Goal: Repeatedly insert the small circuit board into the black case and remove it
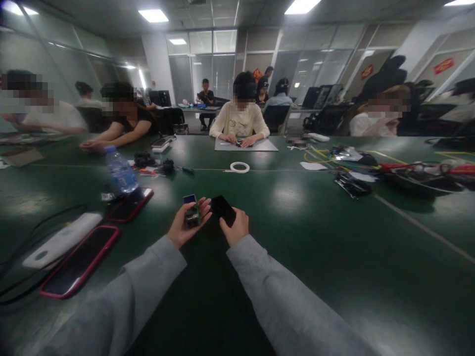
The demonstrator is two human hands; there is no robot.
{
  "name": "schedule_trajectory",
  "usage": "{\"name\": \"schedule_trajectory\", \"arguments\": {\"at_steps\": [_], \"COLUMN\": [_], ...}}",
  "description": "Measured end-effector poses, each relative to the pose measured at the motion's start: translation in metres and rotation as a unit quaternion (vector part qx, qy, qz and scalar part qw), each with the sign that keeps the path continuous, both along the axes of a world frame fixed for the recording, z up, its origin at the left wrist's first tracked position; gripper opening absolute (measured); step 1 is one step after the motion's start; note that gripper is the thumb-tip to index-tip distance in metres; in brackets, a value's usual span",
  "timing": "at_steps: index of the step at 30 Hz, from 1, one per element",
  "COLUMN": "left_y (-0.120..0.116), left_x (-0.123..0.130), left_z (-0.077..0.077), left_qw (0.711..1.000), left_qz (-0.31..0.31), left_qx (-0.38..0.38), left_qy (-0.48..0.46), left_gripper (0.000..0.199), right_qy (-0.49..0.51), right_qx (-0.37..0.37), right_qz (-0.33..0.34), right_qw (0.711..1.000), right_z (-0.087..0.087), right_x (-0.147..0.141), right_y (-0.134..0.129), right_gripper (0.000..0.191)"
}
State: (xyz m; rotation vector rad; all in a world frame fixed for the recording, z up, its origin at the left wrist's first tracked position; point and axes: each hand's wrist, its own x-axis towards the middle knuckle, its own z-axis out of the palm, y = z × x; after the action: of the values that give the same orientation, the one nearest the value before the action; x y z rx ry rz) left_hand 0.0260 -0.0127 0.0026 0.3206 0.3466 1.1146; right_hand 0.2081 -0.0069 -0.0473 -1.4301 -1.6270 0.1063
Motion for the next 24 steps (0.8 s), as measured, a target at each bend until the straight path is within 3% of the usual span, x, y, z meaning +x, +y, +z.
{"name": "schedule_trajectory", "arguments": {"at_steps": [24], "left_y": [-0.0002], "left_x": [0.0012], "left_z": [-0.0008], "left_qw": [1.000], "left_qz": [0.011], "left_qx": [0.001], "left_qy": [0.020], "left_gripper": [0.035], "right_qy": [0.015], "right_qx": [-0.025], "right_qz": [-0.013], "right_qw": [0.999], "right_z": [-0.0019], "right_x": [-0.0016], "right_y": [-0.0022], "right_gripper": [0.043]}}
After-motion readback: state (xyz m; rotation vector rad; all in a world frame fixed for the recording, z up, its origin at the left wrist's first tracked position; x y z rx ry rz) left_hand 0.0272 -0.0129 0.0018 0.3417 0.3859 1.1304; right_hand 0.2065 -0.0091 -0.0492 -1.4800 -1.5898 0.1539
